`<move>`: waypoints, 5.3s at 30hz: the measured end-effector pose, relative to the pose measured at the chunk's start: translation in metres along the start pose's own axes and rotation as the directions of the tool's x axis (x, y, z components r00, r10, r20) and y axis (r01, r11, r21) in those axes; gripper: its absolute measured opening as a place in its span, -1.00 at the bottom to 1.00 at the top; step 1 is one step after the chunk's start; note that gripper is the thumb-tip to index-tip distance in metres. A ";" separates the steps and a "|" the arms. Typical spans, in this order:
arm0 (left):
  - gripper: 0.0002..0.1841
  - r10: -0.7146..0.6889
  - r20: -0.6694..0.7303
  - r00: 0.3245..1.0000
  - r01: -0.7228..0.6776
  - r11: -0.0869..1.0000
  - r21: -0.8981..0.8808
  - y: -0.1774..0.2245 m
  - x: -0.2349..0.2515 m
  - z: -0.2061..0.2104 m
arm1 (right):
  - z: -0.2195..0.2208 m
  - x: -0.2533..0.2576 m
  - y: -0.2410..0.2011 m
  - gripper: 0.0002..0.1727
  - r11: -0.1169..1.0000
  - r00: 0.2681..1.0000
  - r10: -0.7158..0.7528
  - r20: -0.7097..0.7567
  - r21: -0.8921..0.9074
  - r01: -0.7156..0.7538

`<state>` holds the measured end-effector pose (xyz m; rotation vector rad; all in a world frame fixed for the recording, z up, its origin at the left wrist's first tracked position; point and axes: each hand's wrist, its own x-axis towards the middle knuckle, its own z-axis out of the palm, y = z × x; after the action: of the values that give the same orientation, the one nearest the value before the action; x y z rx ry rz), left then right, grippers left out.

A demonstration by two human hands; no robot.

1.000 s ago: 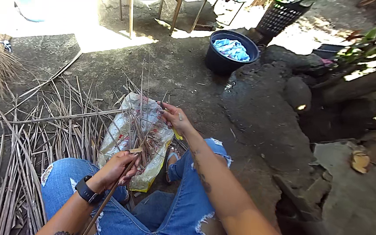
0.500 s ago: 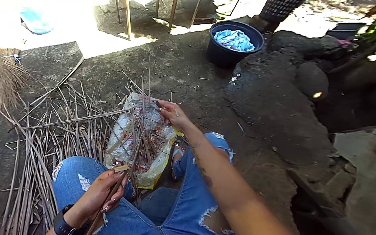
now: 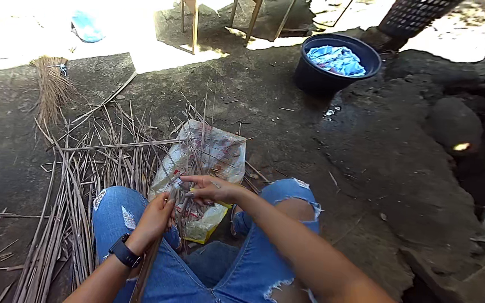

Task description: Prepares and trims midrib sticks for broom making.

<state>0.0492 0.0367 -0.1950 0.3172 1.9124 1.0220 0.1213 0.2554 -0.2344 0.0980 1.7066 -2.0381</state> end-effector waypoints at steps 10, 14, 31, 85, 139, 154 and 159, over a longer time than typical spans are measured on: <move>-0.78 -0.023 0.022 0.999 0.022 0.999 0.033 0.014 0.007 0.018 | -0.007 0.010 0.009 -0.53 0.992 0.953 -0.124 -0.278 -0.023 0.122; -0.70 -0.016 0.010 1.000 0.016 0.999 -0.047 0.008 0.008 0.012 | -0.016 0.008 0.005 -0.58 0.993 0.895 -0.114 -0.432 -0.044 0.105; -0.66 0.018 -0.013 1.000 -0.021 0.953 -0.302 -0.001 -0.014 0.004 | -0.022 0.003 0.001 -0.89 0.988 0.912 -0.135 -0.387 0.013 0.151; -0.61 -0.021 0.170 0.985 0.119 0.797 -0.592 0.015 0.000 0.008 | -0.008 0.008 0.011 -0.65 0.788 0.918 -0.377 -0.124 -0.564 0.247; -0.61 0.005 0.084 0.996 0.039 0.853 -0.521 0.011 -0.007 0.014 | -0.022 0.008 0.007 -0.39 0.940 0.963 -0.255 -0.083 -0.255 0.227; -0.61 0.019 0.258 0.966 0.159 0.745 -0.648 0.010 -0.007 0.009 | -0.034 0.000 -0.006 -0.41 0.956 0.937 -0.272 -0.217 -0.176 0.237; -0.63 0.014 0.007 1.000 -0.010 0.918 -0.397 0.014 -0.009 0.017 | -0.025 0.004 -0.001 -0.45 0.940 0.955 -0.229 -0.186 -0.298 0.167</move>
<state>0.0654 0.0488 -0.1829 0.0977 1.6454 1.3824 0.1109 0.2779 -0.2405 0.0594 2.2068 -1.9594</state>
